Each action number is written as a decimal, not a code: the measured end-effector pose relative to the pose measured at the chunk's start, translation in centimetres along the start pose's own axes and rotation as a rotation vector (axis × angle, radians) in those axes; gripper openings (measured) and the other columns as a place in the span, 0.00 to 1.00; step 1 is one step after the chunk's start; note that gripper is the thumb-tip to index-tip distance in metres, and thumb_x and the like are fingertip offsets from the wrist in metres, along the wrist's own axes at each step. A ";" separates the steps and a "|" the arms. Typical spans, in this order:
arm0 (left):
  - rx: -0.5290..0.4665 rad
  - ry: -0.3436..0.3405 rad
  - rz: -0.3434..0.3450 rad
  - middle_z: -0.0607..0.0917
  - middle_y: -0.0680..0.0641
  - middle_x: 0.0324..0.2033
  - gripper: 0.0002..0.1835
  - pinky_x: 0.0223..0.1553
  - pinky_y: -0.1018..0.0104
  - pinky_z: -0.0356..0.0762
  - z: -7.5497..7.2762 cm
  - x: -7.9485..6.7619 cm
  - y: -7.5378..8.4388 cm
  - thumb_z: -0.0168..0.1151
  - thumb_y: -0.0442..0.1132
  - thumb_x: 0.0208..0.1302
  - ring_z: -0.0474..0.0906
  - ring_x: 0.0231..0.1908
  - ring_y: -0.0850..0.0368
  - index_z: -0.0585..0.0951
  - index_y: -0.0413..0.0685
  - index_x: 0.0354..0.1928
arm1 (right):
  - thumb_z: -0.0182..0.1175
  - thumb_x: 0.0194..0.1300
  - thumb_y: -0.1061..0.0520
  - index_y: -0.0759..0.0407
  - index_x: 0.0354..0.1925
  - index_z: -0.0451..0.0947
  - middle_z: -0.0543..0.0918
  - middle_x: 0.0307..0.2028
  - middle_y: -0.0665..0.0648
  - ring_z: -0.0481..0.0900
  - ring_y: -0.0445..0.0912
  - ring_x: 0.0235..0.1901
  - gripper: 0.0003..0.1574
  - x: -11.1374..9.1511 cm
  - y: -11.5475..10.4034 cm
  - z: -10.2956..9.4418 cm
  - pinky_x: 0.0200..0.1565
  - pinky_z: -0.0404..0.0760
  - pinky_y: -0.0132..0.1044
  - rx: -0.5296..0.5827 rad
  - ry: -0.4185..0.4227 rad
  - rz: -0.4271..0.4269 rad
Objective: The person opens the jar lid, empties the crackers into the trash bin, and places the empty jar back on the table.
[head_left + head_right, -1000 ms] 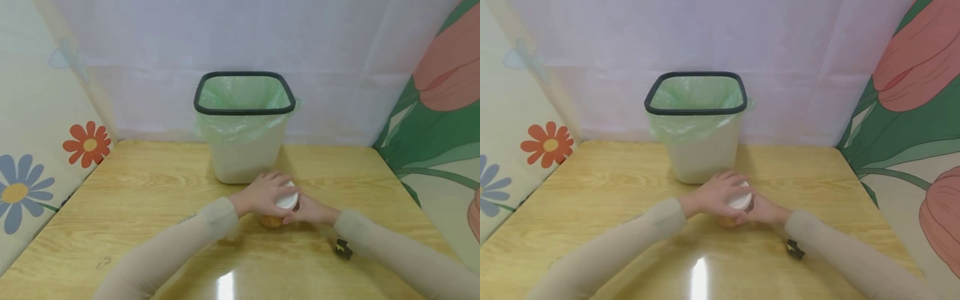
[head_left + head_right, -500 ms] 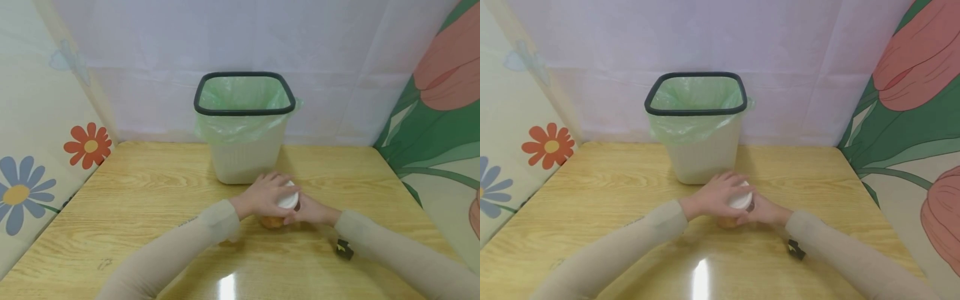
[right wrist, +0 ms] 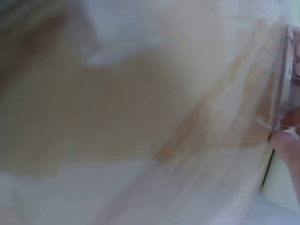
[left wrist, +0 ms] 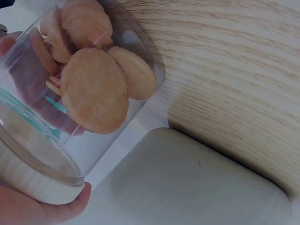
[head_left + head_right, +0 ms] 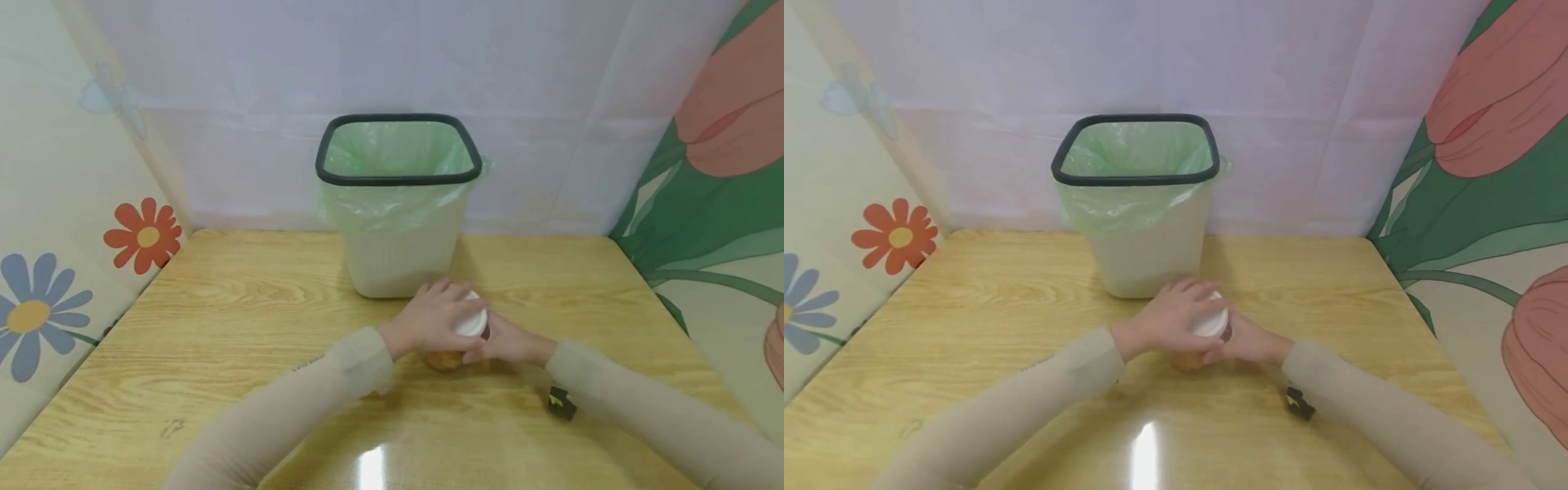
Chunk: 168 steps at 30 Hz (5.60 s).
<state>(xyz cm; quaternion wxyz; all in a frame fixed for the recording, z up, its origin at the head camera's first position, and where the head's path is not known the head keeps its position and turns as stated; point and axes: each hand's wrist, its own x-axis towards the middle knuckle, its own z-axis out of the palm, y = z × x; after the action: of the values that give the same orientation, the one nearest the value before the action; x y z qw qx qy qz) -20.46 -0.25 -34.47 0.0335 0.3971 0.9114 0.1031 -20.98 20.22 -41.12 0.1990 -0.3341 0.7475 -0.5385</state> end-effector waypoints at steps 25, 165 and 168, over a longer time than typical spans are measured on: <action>-0.035 0.063 -0.069 0.66 0.44 0.73 0.36 0.65 0.35 0.64 -0.3 0.0 0.4 0.59 0.64 0.65 0.61 0.71 0.38 0.71 0.61 0.72 | 0.74 0.57 0.58 0.70 0.76 0.44 0.70 0.65 0.70 0.73 0.57 0.61 0.63 0.2 -0.2 -0.2 0.62 0.72 0.33 -0.048 0.025 0.034; 0.040 0.238 -0.138 0.69 0.39 0.71 0.38 0.60 0.30 0.66 -2.4 -9.3 -5.3 0.63 0.62 0.62 0.62 0.69 0.33 0.73 0.55 0.71 | 0.79 0.52 0.55 0.69 0.76 0.38 0.46 0.75 0.76 0.45 0.76 0.73 0.73 0.7 0.2 0.2 0.65 0.67 0.30 0.190 0.024 -0.058; 0.038 0.242 -0.133 0.69 0.39 0.71 0.38 0.60 0.29 0.66 -2.3 -9.4 -5.3 0.63 0.62 0.62 0.63 0.69 0.33 0.73 0.54 0.71 | 0.79 0.52 0.55 0.69 0.76 0.37 0.46 0.75 0.77 0.45 0.76 0.72 0.73 0.7 0.2 0.3 0.64 0.67 0.28 0.190 0.027 -0.063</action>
<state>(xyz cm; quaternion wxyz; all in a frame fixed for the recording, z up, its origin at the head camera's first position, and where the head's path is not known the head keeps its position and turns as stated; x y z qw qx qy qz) -18.20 -10.98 -33.57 -0.0772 0.3212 0.9348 0.1306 -21.36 19.59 -41.37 0.2028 -0.3297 0.6847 -0.6175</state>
